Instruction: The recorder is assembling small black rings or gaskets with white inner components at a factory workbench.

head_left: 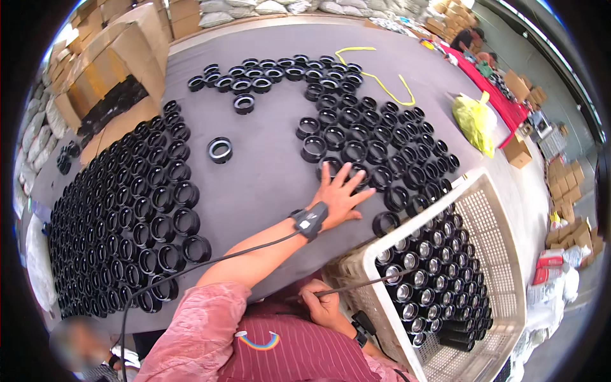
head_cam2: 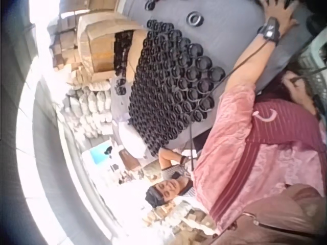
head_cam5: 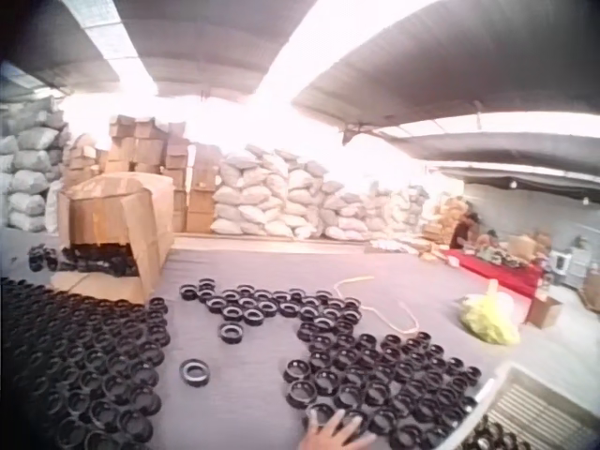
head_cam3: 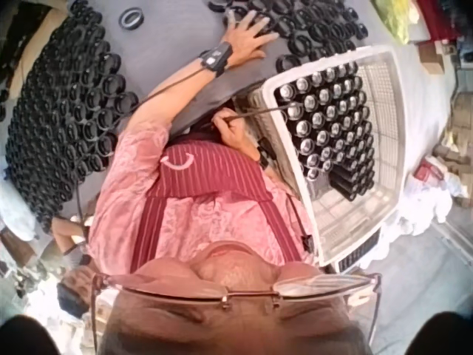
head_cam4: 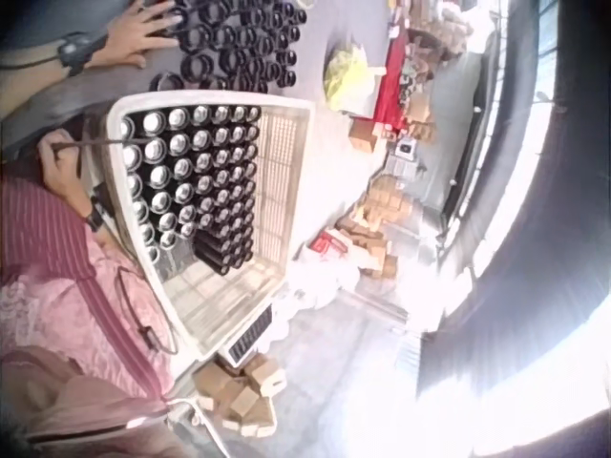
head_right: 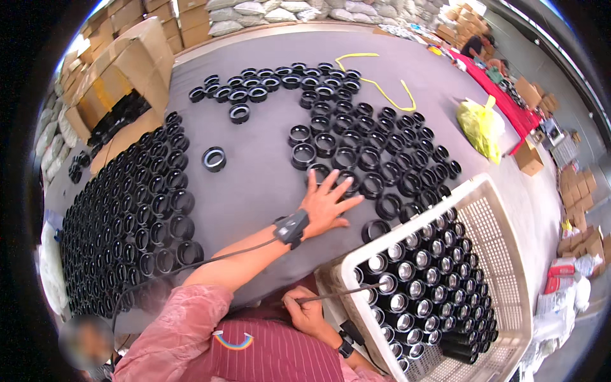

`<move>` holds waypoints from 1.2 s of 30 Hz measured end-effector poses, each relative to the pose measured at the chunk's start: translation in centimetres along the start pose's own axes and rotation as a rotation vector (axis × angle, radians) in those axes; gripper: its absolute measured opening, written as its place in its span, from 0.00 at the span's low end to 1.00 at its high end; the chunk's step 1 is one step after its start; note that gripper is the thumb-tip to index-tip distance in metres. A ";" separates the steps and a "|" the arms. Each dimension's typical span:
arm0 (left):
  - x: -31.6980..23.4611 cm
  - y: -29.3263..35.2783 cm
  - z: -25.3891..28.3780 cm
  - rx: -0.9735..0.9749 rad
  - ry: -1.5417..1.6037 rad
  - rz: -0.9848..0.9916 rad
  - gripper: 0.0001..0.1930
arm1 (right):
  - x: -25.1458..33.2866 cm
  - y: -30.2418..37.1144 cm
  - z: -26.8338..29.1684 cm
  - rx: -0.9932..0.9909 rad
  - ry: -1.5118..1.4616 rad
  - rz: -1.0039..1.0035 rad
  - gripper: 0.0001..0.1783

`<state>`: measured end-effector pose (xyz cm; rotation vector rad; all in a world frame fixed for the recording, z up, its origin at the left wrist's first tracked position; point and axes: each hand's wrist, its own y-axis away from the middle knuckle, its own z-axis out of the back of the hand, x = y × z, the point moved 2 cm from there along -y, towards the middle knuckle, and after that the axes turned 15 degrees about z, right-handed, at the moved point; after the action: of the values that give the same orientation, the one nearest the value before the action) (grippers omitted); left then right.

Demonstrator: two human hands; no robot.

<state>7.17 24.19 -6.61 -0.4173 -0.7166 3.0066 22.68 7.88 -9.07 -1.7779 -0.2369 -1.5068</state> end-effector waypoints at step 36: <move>2.0 28.0 16.9 0.032 0.432 0.405 0.17 | 1.2 -2.7 -5.3 0.080 -0.132 0.036 0.05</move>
<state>1.89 -8.15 -5.11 -1.3009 -0.6026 3.0868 17.38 5.89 -6.85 -1.8105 -0.3248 -1.3381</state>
